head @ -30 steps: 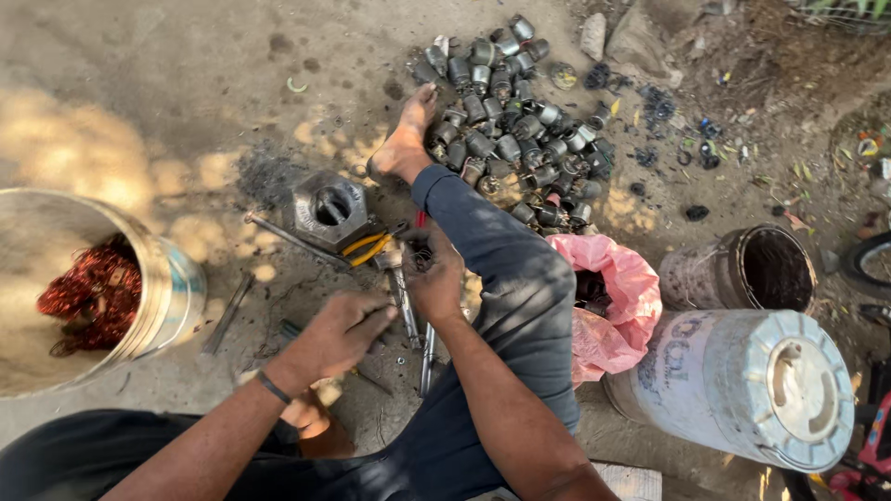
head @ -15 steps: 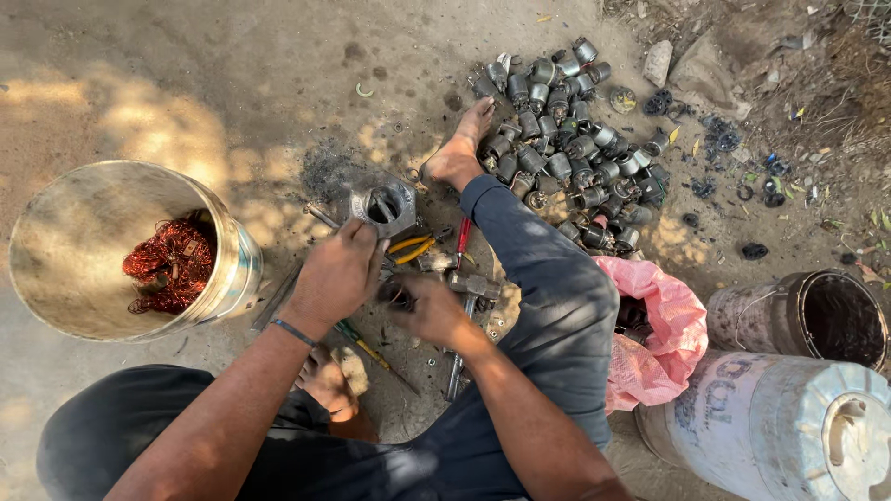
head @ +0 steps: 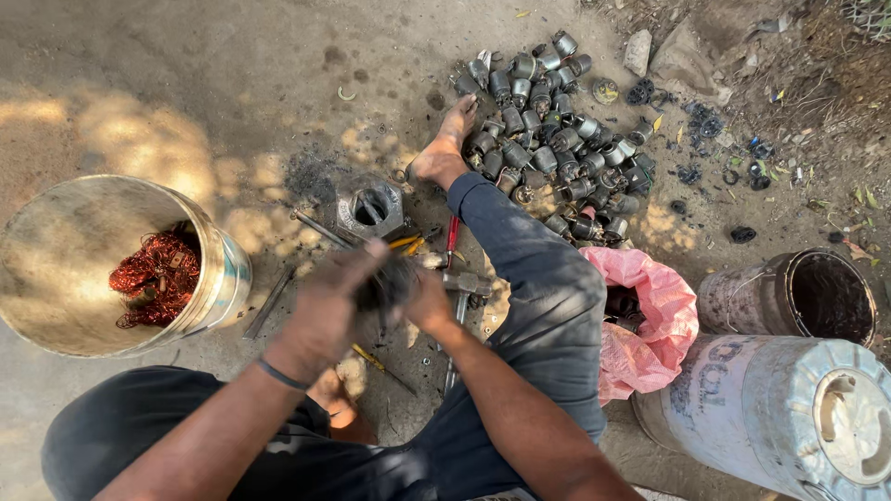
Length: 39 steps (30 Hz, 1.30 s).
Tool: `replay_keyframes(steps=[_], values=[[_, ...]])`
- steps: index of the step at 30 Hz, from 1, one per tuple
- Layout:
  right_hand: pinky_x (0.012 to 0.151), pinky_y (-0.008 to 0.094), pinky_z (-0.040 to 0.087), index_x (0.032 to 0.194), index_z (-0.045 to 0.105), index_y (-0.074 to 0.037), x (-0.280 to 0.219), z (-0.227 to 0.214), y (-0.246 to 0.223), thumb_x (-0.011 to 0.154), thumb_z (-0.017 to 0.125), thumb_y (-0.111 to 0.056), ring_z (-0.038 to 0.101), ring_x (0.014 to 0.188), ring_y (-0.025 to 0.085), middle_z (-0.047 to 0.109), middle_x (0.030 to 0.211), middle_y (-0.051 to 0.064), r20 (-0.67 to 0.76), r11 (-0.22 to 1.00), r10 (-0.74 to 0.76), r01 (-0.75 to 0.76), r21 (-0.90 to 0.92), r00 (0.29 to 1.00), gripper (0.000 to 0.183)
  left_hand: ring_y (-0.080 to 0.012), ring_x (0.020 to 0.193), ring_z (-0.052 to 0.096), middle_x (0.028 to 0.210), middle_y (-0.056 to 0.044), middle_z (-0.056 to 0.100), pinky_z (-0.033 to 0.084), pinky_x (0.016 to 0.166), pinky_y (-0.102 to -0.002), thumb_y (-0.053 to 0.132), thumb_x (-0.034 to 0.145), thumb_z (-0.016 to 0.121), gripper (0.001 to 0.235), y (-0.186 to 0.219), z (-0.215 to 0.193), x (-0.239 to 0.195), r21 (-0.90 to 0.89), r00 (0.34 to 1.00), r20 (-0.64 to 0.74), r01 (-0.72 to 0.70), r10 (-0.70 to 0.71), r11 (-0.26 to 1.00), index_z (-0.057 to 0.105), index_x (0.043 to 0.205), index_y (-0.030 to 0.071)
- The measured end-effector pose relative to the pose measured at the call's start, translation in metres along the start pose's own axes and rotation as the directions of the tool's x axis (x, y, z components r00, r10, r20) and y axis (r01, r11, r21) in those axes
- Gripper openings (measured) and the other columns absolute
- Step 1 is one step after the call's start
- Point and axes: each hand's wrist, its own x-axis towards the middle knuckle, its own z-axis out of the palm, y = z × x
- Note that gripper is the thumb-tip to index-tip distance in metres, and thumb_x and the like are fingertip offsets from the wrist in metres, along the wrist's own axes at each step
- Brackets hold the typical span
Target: The person sits on the ground and disassembles small cylindrical electrical components, likely motor armatures, using a hammer, pliers, and a metal rod. They repeatedly strike the components to separate parts and extract copper wire, which is placed into a bucket.
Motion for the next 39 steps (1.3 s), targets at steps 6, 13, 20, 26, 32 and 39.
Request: replay_keyframes(steps=[6, 13, 20, 26, 32, 39], values=[[0.081, 0.041, 0.059, 0.118, 0.069, -0.011, -0.045, 0.042, -0.066, 0.097, 0.065, -0.029, 0.073, 0.078, 0.028, 0.074, 0.114, 0.013, 0.469, 0.987, -0.017, 0.091, -0.135, 0.883, 0.028, -0.0252, 0.114, 0.067, 0.117, -0.012, 0.069, 0.057, 0.108, -0.044, 0.030, 0.113, 0.048, 0.036, 0.064, -0.062, 0.003, -0.048, 0.666, -0.182, -0.740, 0.723, 0.670, 0.063, 0.124, -0.001], [0.071, 0.032, 0.059, 0.104, 0.075, -0.007, -0.023, -0.036, -0.086, 0.083, 0.061, 0.012, 0.075, 0.079, 0.021, 0.076, 0.096, 0.010, -0.099, 0.892, -0.449, 0.440, -0.104, 0.888, 0.032, -0.0393, 0.096, 0.066, 0.102, -0.022, 0.068, 0.054, 0.085, -0.049, 0.033, 0.108, 0.059, 0.039, 0.027, -0.104, 0.039, 0.908, 0.639, 0.419, -0.307, 0.646, -0.286, 0.065, 0.084, 0.003], [0.072, 0.031, 0.053, 0.112, 0.076, -0.007, 0.007, -0.088, -0.037, 0.093, 0.065, 0.002, 0.065, 0.078, 0.018, 0.070, 0.092, 0.009, -0.453, 0.949, -0.315, 0.271, -0.160, 0.834, 0.023, -0.0351, 0.063, 0.063, 0.065, -0.016, 0.064, 0.052, 0.064, -0.048, 0.046, 0.102, 0.054, 0.049, -0.047, -0.003, 0.022, 0.862, 0.897, 0.414, -0.440, 0.153, 0.250, 0.071, 0.079, 0.006], [0.058, 0.040, 0.053, 0.129, 0.062, -0.010, -0.023, 0.006, -0.063, 0.085, 0.076, -0.020, 0.063, 0.062, 0.025, 0.074, 0.091, 0.013, 0.194, 0.984, 0.176, -0.169, -0.049, 0.965, 0.046, -0.0243, 0.077, 0.068, 0.086, -0.011, 0.070, 0.056, 0.073, -0.039, 0.036, 0.115, 0.042, 0.045, 0.008, -0.015, 0.015, 0.706, 0.618, 0.326, -0.662, 0.716, 0.250, 0.071, 0.106, 0.002], [0.073, 0.033, 0.061, 0.106, 0.072, -0.006, -0.032, 0.018, -0.087, 0.094, 0.073, -0.007, 0.075, 0.081, 0.020, 0.076, 0.100, 0.009, 0.075, 0.882, -0.452, 0.433, 0.183, 0.889, 0.013, -0.0366, 0.082, 0.065, 0.088, -0.020, 0.066, 0.053, 0.074, -0.047, 0.024, 0.115, 0.053, 0.028, 0.047, -0.074, 0.044, 0.904, 0.296, 0.428, -0.131, 0.854, -0.408, 0.061, 0.103, 0.000], [0.082, 0.038, 0.059, 0.107, 0.070, -0.008, 0.004, -0.061, -0.044, 0.085, 0.079, -0.005, 0.074, 0.092, 0.027, 0.075, 0.102, 0.010, -0.419, 0.888, -0.445, 0.329, -0.323, 0.791, 0.025, -0.0342, 0.051, 0.058, 0.053, -0.014, 0.055, 0.049, 0.053, -0.047, 0.045, 0.104, 0.056, 0.060, -0.042, -0.044, 0.030, 0.917, 0.876, 0.395, -0.395, 0.278, -0.060, 0.065, 0.060, 0.005]])
